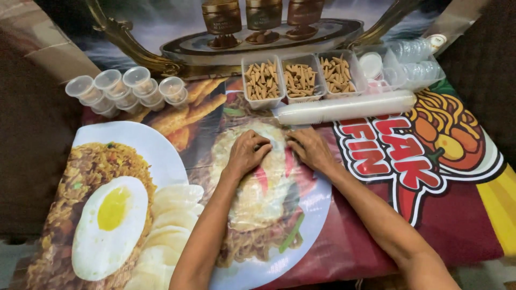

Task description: Packaging incense sticks by placing them into small plastic cups and sealing them with lids on a decorated work surface.

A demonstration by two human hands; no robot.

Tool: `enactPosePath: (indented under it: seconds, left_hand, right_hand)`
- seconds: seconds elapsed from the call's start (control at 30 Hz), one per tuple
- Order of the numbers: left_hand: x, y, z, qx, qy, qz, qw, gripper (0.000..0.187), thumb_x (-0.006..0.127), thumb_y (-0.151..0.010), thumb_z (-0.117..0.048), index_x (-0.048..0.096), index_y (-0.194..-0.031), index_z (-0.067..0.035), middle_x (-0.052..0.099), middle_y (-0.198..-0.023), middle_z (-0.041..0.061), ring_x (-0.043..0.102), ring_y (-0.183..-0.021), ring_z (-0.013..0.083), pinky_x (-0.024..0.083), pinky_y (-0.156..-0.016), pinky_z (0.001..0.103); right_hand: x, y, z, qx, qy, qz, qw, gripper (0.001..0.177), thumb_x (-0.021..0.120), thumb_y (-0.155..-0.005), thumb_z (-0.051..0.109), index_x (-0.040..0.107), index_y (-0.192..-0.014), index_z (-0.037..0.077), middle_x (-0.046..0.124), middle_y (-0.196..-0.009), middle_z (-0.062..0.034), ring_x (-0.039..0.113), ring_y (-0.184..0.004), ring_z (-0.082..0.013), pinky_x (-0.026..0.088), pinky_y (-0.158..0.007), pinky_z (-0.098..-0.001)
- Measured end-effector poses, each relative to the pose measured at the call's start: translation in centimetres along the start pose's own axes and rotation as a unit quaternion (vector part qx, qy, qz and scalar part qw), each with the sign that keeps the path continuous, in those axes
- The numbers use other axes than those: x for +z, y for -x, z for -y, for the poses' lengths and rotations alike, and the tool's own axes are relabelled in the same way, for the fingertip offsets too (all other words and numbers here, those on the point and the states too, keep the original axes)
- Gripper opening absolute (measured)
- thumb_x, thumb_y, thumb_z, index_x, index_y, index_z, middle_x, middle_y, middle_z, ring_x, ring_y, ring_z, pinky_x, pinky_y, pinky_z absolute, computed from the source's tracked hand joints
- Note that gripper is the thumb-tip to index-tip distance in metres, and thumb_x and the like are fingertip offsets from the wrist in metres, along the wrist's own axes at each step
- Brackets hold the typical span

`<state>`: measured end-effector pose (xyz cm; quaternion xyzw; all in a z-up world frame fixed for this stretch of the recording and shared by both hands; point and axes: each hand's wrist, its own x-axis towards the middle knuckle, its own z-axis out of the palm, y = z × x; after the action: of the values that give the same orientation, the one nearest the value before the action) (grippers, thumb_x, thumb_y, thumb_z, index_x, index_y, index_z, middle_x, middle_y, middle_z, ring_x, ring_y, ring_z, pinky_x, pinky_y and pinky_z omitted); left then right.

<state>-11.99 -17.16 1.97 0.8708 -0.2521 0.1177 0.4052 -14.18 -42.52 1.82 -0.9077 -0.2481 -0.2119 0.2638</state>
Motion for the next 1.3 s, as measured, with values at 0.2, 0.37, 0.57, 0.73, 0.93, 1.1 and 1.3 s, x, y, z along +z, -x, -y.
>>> enactPosePath:
  seconds: [0.2, 0.37, 0.57, 0.73, 0.93, 1.1, 1.3]
  left_hand:
    - [0.9, 0.5, 1.1, 0.016, -0.029, -0.001, 0.999, 0.018, 0.078, -0.089, -0.035, 0.08, -0.103, -0.025, 0.062, -0.089, 0.004, 0.065, -0.091, 0.0276, 0.053, -0.086, 0.039]
    - [0.8, 0.6, 1.1, 0.013, -0.035, 0.006, 0.999, 0.017, 0.077, -0.09, -0.036, 0.079, -0.105, -0.027, 0.06, -0.089, 0.003, 0.064, -0.092, 0.0264, 0.052, -0.086, 0.038]
    - [0.5, 0.7, 0.6, 0.01, -0.025, 0.003, 1.0, 0.017, 0.076, -0.09, -0.034, 0.079, -0.105, -0.025, 0.06, -0.088, 0.004, 0.063, -0.09, 0.0276, 0.051, -0.086, 0.039]
    - [0.3, 0.6, 0.5, 0.011, -0.03, 0.001, 0.999, 0.017, 0.077, -0.09, -0.035, 0.08, -0.104, -0.025, 0.06, -0.088, 0.004, 0.063, -0.089, 0.0268, 0.052, -0.085, 0.039]
    - [0.4, -0.2, 0.5, -0.007, -0.017, 0.008, 1.0, 0.019, 0.077, -0.09, -0.039, 0.079, -0.104, -0.027, 0.061, -0.09, 0.003, 0.064, -0.091, 0.0247, 0.052, -0.085, 0.037]
    - [-1.3, -3.4, -3.6, 0.017, -0.006, 0.003, 1.0, 0.057, 0.081, -0.086, -0.027, 0.062, -0.138, -0.015, 0.06, -0.131, 0.014, 0.064, -0.115, 0.0388, 0.054, -0.094, 0.051]
    - [2.7, -7.0, -1.3, 0.043, -0.008, 0.023, 0.999, 0.069, 0.082, -0.083, -0.026, 0.054, -0.146, -0.022, 0.061, -0.137, 0.009, 0.064, -0.109, 0.0383, 0.053, -0.096, 0.048]
  right_hand:
    - [0.9, 0.3, 0.1, -0.019, -0.012, -0.015, 1.0, 0.017, 0.072, -0.096, 0.023, 0.075, -0.11, 0.013, 0.07, -0.11, -0.0111, 0.066, -0.106, -0.0342, 0.053, -0.092, -0.0448]
    - [1.1, 0.5, 0.1, -0.013, -0.007, -0.007, 1.0, 0.018, 0.072, -0.096, 0.023, 0.075, -0.109, 0.012, 0.07, -0.113, -0.0113, 0.064, -0.108, -0.0343, 0.052, -0.093, -0.0453]
    - [1.3, 0.5, 0.1, -0.001, -0.004, -0.007, 1.0, 0.019, 0.073, -0.095, 0.022, 0.075, -0.111, 0.012, 0.069, -0.115, -0.0115, 0.064, -0.109, -0.0345, 0.051, -0.094, -0.0459]
    - [1.0, 0.4, 0.5, 0.008, -0.003, -0.005, 1.0, 0.019, 0.073, -0.095, 0.022, 0.076, -0.111, 0.013, 0.07, -0.115, -0.0111, 0.064, -0.11, -0.0339, 0.051, -0.094, -0.0455]
    - [0.5, -0.1, 1.0, 0.006, -0.015, -0.047, 0.999, 0.038, 0.074, -0.094, 0.024, 0.068, -0.131, 0.014, 0.069, -0.106, -0.0097, 0.067, -0.1, -0.0316, 0.053, -0.09, -0.043]
    - [0.3, -0.4, 1.2, 0.029, -0.003, -0.095, 0.995, 0.072, 0.072, -0.095, 0.019, 0.042, -0.158, 0.007, 0.062, -0.088, -0.0152, 0.062, -0.082, -0.035, 0.052, -0.078, -0.0474]
    - [0.8, -0.7, 1.0, 0.031, 0.048, -0.093, 0.994, 0.074, 0.074, -0.093, 0.027, 0.043, -0.158, 0.011, 0.059, -0.086, -0.0121, 0.059, -0.078, -0.0341, 0.051, -0.074, -0.0462]
